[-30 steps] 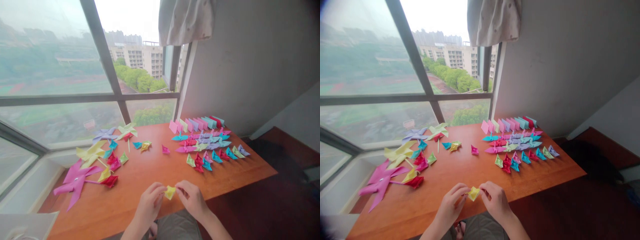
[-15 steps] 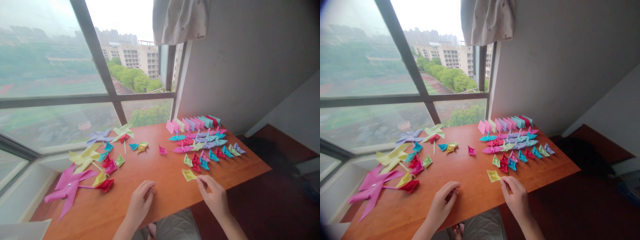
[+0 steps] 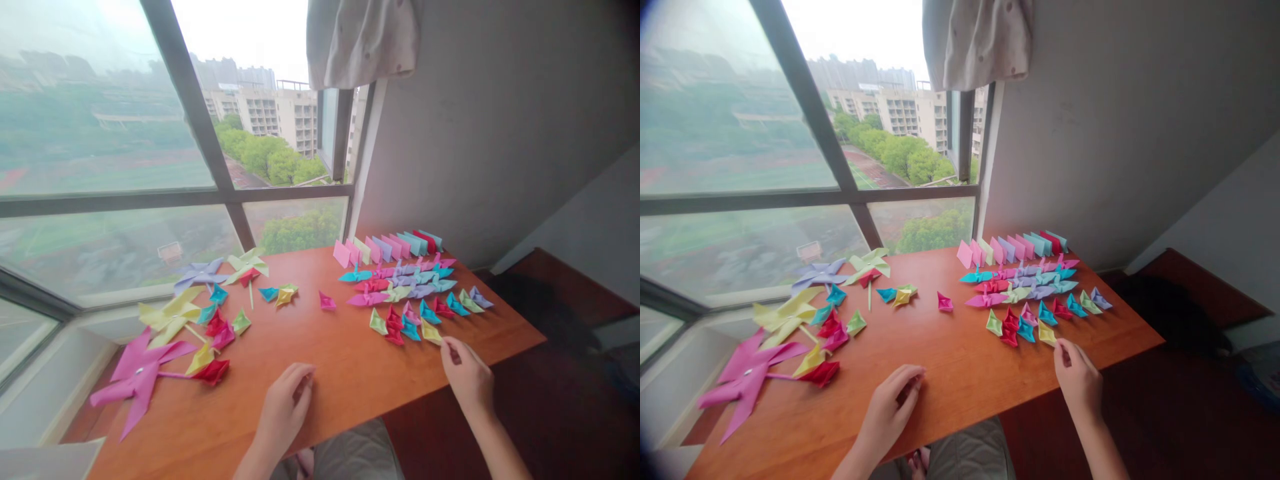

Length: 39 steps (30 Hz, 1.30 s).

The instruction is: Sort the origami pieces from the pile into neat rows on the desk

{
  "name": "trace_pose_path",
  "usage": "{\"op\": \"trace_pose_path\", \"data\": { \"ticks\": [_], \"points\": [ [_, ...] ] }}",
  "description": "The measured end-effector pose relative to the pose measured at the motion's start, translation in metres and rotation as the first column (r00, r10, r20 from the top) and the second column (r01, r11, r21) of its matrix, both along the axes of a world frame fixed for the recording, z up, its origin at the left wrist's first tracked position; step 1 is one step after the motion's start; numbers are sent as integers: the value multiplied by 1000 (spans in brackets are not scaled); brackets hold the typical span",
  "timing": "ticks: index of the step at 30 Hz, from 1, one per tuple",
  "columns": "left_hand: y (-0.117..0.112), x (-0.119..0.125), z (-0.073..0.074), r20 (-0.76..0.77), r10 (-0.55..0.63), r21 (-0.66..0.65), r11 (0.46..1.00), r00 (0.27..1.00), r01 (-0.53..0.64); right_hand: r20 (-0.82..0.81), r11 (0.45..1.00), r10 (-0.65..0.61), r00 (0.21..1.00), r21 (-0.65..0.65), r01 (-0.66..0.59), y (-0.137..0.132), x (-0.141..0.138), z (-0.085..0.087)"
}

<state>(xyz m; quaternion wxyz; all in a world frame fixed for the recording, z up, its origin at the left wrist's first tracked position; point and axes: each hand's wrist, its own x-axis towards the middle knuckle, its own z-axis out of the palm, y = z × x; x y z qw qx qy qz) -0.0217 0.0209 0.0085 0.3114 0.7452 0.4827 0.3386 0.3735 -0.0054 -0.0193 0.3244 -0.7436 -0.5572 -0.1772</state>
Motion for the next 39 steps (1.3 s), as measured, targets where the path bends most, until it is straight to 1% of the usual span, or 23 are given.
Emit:
{"op": "trace_pose_path", "data": {
  "ticks": [5, 18, 22, 27, 28, 30, 33, 36, 38, 39],
  "points": [
    [2, 1, 1, 4, 11, 5, 1000, 1000, -11, -25, 999, -50, 998, -9, 50, 8, -4, -3],
    [0, 1, 5, 3, 9, -8, 1000, 1000, -9, -103, 1000, -10, 995, -14, 8, 15, -2, -6],
    [0, 0, 5, 3, 11, -3, 1000, 1000, -11, -120, 1000, 7, 993, 5, -7, 13, -3, -3],
    [-2, 1, 4, 23, 28, 5, 1000, 999, -28, -100, 999, -33, 994, 8, 34, 8, -15, 7],
    [-2, 1, 4, 29, 32, 7, 999, 999, -32, -106, 1000, -16, 994, 14, 17, 7, -20, 10],
    [-2, -1, 6, 38, 43, 10, 999, 998, -44, -127, 997, 67, 990, 38, -62, 6, -35, 15],
    [0, -13, 11, 17, 114, 36, 993, 993, -115, -155, 964, 265, 952, 64, -258, 4, -66, 21],
    [3, -39, 19, -50, 270, 123, 957, 962, -262, -193, 892, 450, 872, 56, -448, 5, -99, 22],
    [2, -61, 27, -119, 400, 191, 907, 909, -375, -215, 844, 532, 819, 53, -534, 6, -117, 21],
    [2, -73, 31, -159, 474, 223, 872, 866, -436, -222, 824, 560, 798, 52, -564, 6, -125, 20]
  ]
}}
